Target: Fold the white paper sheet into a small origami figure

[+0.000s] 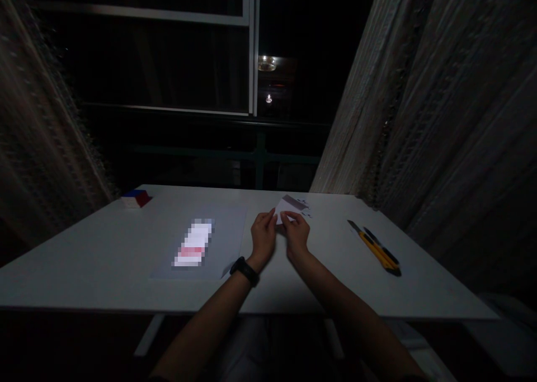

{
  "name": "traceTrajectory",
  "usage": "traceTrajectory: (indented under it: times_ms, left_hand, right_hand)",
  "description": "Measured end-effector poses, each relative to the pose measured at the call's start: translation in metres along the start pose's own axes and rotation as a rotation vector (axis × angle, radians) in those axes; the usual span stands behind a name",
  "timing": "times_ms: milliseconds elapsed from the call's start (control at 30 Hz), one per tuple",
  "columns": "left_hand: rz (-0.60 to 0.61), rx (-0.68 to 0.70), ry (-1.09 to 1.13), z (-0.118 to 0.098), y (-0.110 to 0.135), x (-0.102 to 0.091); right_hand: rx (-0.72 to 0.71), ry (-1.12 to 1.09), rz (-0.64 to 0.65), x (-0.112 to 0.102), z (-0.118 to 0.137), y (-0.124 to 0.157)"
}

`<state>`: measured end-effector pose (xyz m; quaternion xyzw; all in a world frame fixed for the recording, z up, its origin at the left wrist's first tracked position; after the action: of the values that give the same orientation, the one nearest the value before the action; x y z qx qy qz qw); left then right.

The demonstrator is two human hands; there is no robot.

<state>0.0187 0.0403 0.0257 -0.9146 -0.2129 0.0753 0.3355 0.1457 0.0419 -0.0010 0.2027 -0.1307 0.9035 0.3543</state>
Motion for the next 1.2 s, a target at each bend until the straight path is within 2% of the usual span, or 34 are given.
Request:
traceTrajectory:
  times_ms: [867, 1000, 1133, 1200]
  left_hand:
    - [-0.013, -0.05, 0.055, 0.002, 0.001, 0.0]
    - [-0.066, -0.103, 0.076, 0.007, -0.001, -0.005]
    - [-0.131, -0.131, 0.055, 0.009, -0.003, -0.01]
    - [-0.128, -0.129, 0.045, 0.007, -0.004, -0.01]
  right_hand:
    - [-0.111, 0.04, -0.027, -0.002, 0.009, 0.001]
    - [0.001, -0.061, 0.041, 0.002, 0.009, 0.006]
    - [0.177, -0.134, 0.014, 0.0, 0.004, 0.009]
    - [0.259, -0.125, 0.074, 0.003, -0.001, 0.011]
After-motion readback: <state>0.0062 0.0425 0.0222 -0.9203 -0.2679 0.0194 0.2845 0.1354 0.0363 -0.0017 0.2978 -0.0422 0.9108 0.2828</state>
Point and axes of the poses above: each hand's wrist, its own y-axis away from the middle knuckle, its own x-axis out of the palm, z = x × y, the point moved 7 cm from there along -y, towards the middle knuckle, and after that the axes turned 14 degrees about -z, right-handed, at the moved point
